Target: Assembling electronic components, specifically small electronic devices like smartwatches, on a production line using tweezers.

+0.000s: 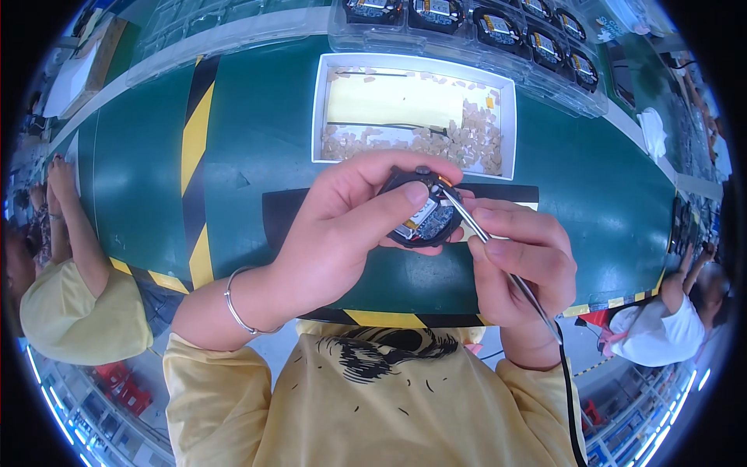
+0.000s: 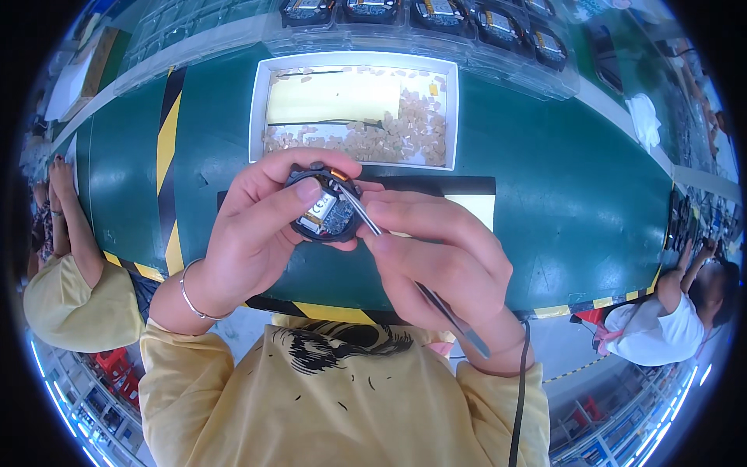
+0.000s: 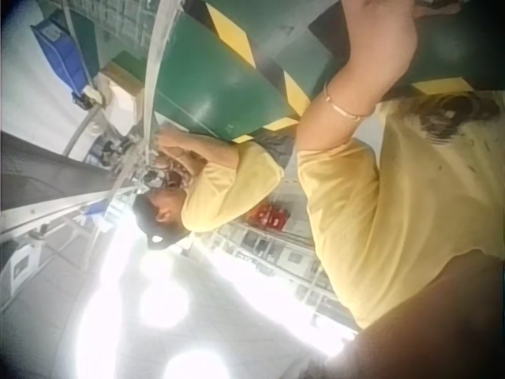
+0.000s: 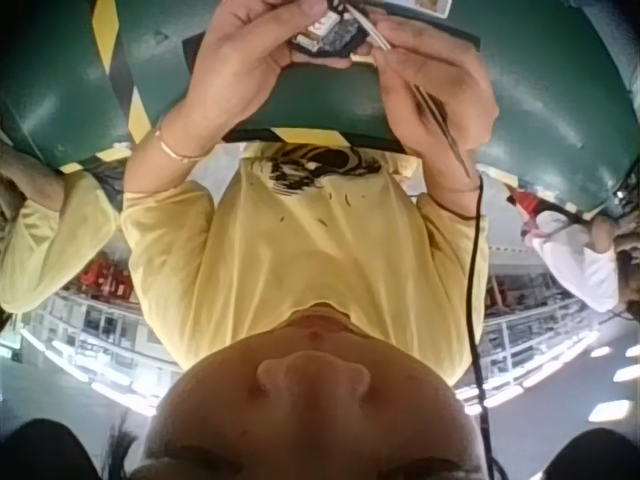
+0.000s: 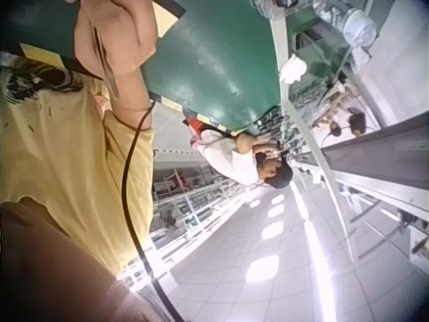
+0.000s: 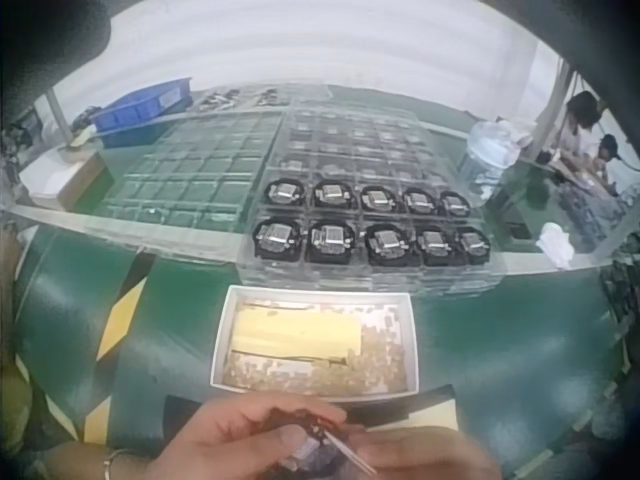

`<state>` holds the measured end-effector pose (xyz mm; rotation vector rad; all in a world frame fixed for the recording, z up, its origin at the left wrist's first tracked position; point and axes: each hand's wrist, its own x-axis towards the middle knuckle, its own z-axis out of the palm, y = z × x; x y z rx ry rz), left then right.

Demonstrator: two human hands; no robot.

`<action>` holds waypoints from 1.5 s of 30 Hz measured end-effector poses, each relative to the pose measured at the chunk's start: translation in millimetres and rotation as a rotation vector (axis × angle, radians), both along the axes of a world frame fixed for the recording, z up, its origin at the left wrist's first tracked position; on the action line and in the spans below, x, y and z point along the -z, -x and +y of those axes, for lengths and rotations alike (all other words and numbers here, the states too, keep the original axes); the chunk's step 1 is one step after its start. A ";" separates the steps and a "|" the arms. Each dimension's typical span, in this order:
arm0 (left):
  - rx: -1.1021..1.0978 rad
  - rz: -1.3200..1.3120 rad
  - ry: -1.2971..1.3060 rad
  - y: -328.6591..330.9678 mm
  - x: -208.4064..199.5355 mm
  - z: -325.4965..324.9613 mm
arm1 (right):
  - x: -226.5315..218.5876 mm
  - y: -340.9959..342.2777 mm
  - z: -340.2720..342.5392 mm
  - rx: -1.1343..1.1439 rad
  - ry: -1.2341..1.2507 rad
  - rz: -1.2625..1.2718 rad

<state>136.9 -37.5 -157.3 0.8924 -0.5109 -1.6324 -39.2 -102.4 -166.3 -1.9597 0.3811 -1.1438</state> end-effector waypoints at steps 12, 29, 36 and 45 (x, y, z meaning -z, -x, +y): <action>0.010 0.001 -0.050 0.0 -4.5 -0.2 | -6.5 1.9 -1.5 -0.001 -0.209 0.024; 0.025 -0.022 -0.060 -4.5 -3.4 -2.2 | -3.0 1.2 -0.3 0.019 -0.186 0.038; 0.030 -0.037 -0.083 -4.4 -14.1 -2.8 | -11.6 5.6 -2.4 -0.030 -0.288 -0.051; -0.062 -0.274 0.032 -15.7 -32.7 -45.9 | -38.5 62.0 -7.1 -0.019 -0.673 -0.016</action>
